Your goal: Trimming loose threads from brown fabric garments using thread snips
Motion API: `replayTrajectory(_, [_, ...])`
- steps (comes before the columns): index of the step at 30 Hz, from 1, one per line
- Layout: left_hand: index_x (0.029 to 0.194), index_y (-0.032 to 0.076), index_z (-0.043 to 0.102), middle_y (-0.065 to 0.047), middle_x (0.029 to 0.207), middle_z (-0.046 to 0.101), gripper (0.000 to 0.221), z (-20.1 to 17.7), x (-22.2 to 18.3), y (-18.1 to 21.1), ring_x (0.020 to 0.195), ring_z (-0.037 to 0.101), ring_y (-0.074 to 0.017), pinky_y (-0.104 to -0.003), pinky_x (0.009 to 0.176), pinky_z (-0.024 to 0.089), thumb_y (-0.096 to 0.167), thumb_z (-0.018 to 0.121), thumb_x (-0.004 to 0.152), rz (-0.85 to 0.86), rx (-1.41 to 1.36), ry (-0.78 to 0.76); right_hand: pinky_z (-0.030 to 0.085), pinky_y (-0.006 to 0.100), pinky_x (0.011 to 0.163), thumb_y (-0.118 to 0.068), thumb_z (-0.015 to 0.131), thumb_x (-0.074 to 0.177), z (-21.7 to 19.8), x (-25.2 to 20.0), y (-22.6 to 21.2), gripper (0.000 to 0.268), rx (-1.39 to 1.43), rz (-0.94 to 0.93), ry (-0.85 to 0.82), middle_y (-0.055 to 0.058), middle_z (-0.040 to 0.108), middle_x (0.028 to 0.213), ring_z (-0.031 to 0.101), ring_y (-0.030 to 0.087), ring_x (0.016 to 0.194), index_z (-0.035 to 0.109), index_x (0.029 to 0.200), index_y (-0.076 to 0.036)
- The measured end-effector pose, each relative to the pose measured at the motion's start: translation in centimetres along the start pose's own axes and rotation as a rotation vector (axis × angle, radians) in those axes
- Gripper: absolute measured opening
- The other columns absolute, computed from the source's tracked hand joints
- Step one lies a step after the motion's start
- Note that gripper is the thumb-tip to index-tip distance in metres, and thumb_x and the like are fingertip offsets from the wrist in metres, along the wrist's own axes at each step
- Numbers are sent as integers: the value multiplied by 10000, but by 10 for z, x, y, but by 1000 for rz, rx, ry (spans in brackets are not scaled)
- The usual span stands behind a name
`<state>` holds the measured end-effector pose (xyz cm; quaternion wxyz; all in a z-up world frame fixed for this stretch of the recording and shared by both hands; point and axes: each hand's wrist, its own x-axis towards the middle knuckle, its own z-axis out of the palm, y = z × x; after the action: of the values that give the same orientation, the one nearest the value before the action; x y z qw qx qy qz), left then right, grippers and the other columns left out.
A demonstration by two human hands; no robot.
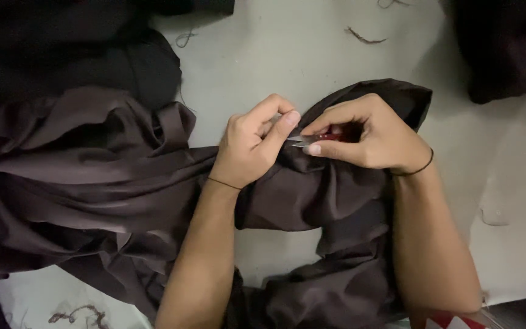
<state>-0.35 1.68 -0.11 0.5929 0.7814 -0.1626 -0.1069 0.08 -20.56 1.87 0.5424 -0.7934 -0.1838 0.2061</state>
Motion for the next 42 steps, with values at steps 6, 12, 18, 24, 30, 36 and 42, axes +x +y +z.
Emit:
replayTrajectory(6, [895,122,584,76,691,441,213,-1,1,5,571,346,-64,-238,555,320,260,527,1047,-60,-15,-85,545,204,649,-195,813,844,0,1,-2,224,-3,-3,-28,51,810,893,706,95,747,798,1030,-71])
replayTrajectory(12, [899,152,571,56,599,318,203,1,1,-2,542,286,-99,-288,535,315,294,531,1038,-5,116,-95,490,193,639,-193,829,838,-1,1,6,207,-55,21,-56,20,798,829,624,37,707,808,1001,-68])
replayTrajectory(18, [888,138,564,72,613,335,260,0,0,3,543,286,-74,-259,533,270,323,495,1057,-18,38,-79,484,202,596,-183,813,862,0,1,-5,142,-9,40,-35,10,740,715,594,58,634,808,932,-60])
replayTrajectory(24, [911,144,557,47,633,338,194,2,0,-2,562,305,-88,-287,538,292,280,516,1044,0,60,-57,410,204,561,-207,813,861,-1,-2,8,167,-14,57,-59,-16,700,699,501,36,625,812,951,-66])
replayTrajectory(30, [881,136,554,68,600,360,221,0,0,5,534,298,-72,-257,529,287,278,525,1047,-39,31,-71,466,192,584,-161,833,835,-2,-2,1,170,29,45,-43,12,751,731,580,53,625,808,969,-59])
replayTrajectory(36, [929,126,646,6,467,438,194,2,2,-8,495,392,-69,-225,526,427,155,533,1083,64,-141,-39,496,297,591,-32,810,820,-1,1,6,60,76,-42,-30,67,701,650,560,110,627,804,879,-41])
replayTrajectory(42, [935,130,650,-9,433,444,185,2,0,-14,453,384,-75,-216,509,401,190,558,1084,50,-138,34,501,247,620,-81,779,868,-11,-9,1,130,219,-45,-41,32,662,648,571,77,654,794,973,-6])
